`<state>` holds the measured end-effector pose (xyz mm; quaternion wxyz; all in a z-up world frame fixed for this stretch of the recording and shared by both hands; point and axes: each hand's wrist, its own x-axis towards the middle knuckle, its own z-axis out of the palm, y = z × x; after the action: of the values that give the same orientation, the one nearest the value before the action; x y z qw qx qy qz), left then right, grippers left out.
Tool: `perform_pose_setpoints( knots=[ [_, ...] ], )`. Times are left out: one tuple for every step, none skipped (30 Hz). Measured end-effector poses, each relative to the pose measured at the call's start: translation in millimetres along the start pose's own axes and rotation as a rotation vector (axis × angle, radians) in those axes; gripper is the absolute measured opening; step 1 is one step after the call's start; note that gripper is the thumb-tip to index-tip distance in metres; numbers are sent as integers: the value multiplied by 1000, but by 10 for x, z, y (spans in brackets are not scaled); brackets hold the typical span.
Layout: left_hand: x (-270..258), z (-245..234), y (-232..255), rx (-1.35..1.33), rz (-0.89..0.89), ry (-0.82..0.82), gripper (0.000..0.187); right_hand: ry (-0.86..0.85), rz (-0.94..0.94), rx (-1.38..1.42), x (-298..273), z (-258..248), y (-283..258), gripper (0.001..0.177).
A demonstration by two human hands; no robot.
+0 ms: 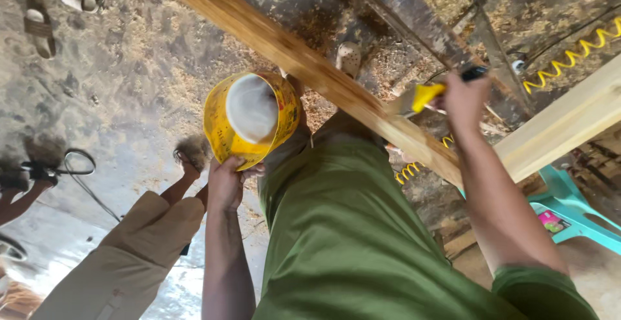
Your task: The person applies a liquid finish to a wooden frame using a paintbrush. They repeatedly dip the brush into a yellow bucket and brush the liquid onto the frame's surface, moving along its length.
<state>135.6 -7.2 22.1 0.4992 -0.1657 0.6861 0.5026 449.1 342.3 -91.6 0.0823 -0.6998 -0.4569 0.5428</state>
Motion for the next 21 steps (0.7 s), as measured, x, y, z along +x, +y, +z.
perform_pose_setpoints(
  knots=[
    [-1, 19, 12, -4, 5, -4, 33, 33, -29, 63, 67, -74, 4, 18],
    [3, 29, 40, -2, 10, -12, 33, 70, -56, 129, 117, -83, -10, 17],
    [2, 39, 67, 5, 18, -21, 33, 106, -84, 195, 152, -21, -42, 16],
    [-20, 39, 98, 10, 28, -22, 33, 75, -73, 206, 186, 130, -90, 16],
    [-41, 46, 122, 15, 38, -24, 34, 44, -63, 218, 223, 349, -145, 15],
    [-54, 51, 148, 38, 38, -33, 34, 12, -67, 317, 264, 599, -191, 12],
    [-72, 51, 180, 60, 37, -43, 35, -20, -71, 415, 312, 841, -230, 10],
    [-94, 56, 210, 85, 33, -56, 35, -92, -13, 496, 339, 1071, -233, 12],
    [-118, 70, 231, 77, 31, -50, 35, -165, 44, 577, 347, 1197, -188, 16],
    [-130, 84, 258, 70, 27, -49, 35, -174, 33, 572, 344, 1191, -95, 16],
    [-135, 95, 285, 63, 23, -47, 35, -183, 22, 567, 317, 1156, 26, 16],
    [-135, 95, 318, 72, 17, -69, 35, -184, 11, 558, 256, 1042, 176, 16],
    [-130, 87, 358, 81, 12, -90, 35, -140, 129, 563, 216, 834, 331, 15],
    [-141, 88, 383, 90, 2, -104, 35, -99, 254, 567, 160, 554, 511, 14],
    [-133, 109, 401, 98, -23, -92, 35, -27, 222, 496, 99, 193, 693, 9],
    [-114, 121, 442, 111, -44, -78, 34, -63, 304, 424, 54, -156, 851, 17],
    [-102, 137, 477, 124, -64, -64, 34, -11, 304, 228, -29, -515, 1003, 20],
    [-62, 161, 525, 156, -46, -121, 35, 152, 239, 214, -126, -820, 1130, 8],
    [-32, 178, 573, 189, -28, -177, 36, 201, 198, 146, -169, -1059, 1218, 12],
    [6, 205, 614, 223, -12, -235, 37, 253, 161, 78, -204, -1268, 1275, 16],
    [48, 255, 634, 221, -21, -224, 36, 267, 115, 46, -211, -1388, 1301, 24]
  ],
)
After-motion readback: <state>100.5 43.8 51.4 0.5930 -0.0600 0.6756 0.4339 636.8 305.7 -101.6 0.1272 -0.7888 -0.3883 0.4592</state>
